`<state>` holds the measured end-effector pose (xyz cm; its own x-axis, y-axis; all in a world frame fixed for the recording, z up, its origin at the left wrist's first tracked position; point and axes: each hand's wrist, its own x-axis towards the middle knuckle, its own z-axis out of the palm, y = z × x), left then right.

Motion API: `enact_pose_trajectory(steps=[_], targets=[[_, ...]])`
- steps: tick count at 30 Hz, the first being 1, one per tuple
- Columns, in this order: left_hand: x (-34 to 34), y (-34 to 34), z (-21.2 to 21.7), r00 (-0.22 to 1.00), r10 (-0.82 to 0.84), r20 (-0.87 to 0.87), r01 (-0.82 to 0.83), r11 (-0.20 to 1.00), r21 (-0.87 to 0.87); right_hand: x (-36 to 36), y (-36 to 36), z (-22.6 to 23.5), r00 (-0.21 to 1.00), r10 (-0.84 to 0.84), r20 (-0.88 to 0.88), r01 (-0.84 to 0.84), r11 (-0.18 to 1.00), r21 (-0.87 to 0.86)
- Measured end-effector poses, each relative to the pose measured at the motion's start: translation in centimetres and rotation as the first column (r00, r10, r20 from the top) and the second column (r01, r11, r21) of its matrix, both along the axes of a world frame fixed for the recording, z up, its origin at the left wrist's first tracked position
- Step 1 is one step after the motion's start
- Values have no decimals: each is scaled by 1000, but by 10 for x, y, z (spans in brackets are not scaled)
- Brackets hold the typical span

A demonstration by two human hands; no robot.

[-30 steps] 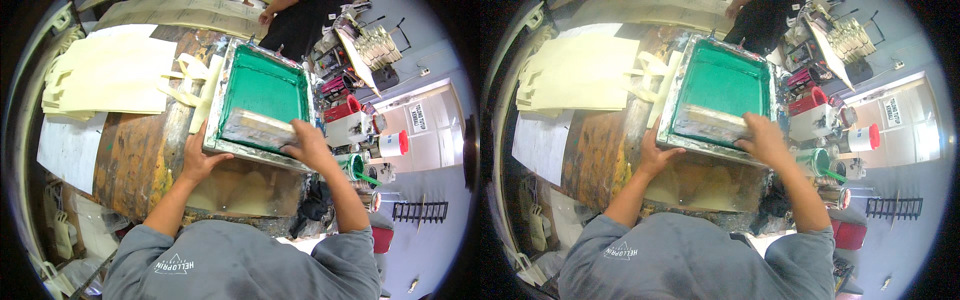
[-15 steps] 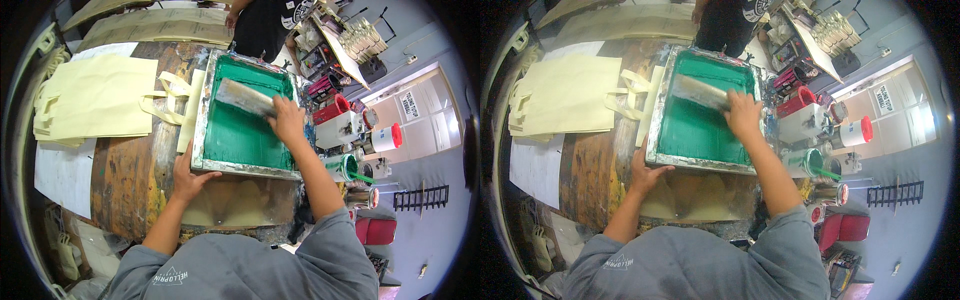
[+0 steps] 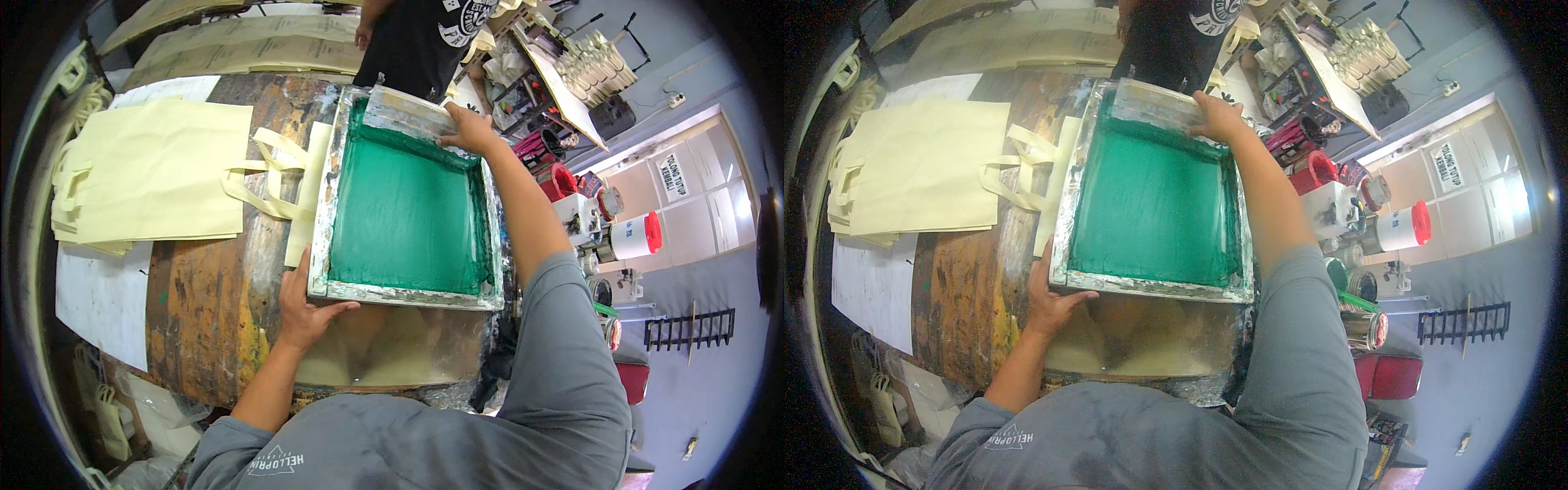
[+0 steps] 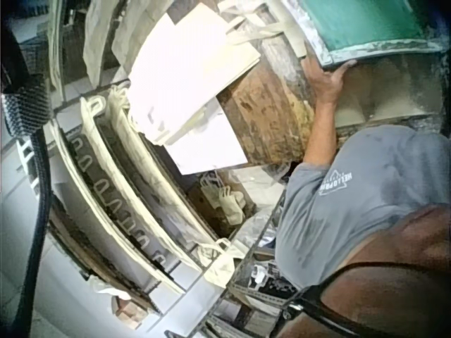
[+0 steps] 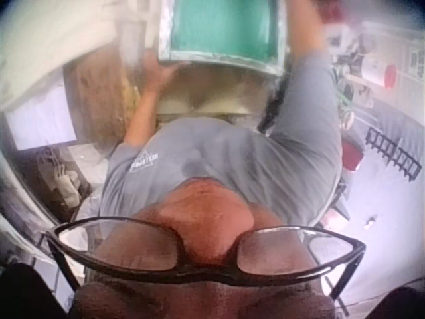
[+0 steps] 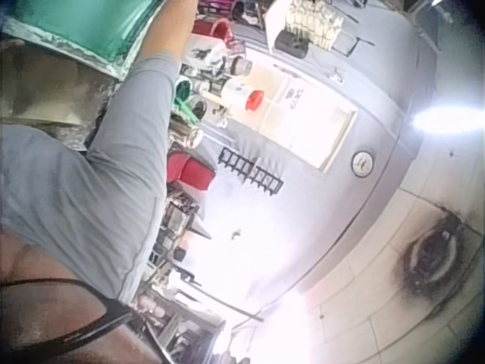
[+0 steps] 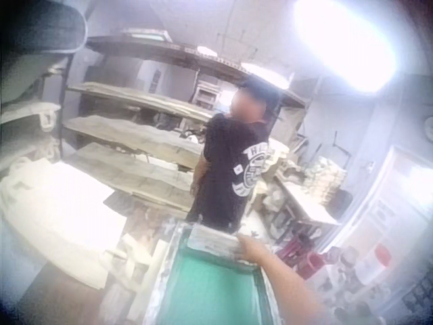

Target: The person positions yellow tote bags on a board and performs screen printing using green ink and a squeegee, later refilling the screen with ink from a container using a spatula.

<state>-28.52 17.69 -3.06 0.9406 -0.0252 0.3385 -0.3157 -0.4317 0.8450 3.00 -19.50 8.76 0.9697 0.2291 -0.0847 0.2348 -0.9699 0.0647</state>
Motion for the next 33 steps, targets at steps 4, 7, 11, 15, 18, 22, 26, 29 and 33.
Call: enact_pose_trajectory(steps=[4, 7, 11, 15, 18, 22, 26, 29, 33], targets=[[0, -1, -6, 999, 29, 45, -28, 999, -32, -24, 5, 9, 988, 36, 150, -41, 999, 35], [1, 0, -6, 998, 25, 63, -24, 999, -21, -65, 11, 21, 982, -17, 188, 1, 996, 88], [-2, -2, -2, 999, 30, 11, -30, 999, -33, -137, 15, 50, 989, 23, 146, -46, 987, 156], [0, -4, -15, 1000, 22, -11, -23, 992, -121, -223, 22, 57, 995, 93, 47, -101, 967, 232], [2, -3, -15, 1000, 23, 17, -22, 995, -97, -265, 30, 52, 994, 108, -9, -104, 973, 204], [6, -3, -21, 1000, 13, 22, -10, 992, -123, -303, 48, 39, 984, 88, 157, -104, 990, 95], [2, -3, -11, 1000, 9, 3, -9, 997, -82, -329, 58, 23, 965, 44, 258, -60, 997, 52], [2, -3, -15, 1000, 2, -17, -4, 994, -111, -339, 59, 14, 942, 52, 331, -76, 995, 62], [2, -3, -23, 999, -16, -30, 10, 981, -195, -333, 63, 7, 925, 38, 378, -69, 995, 71]])
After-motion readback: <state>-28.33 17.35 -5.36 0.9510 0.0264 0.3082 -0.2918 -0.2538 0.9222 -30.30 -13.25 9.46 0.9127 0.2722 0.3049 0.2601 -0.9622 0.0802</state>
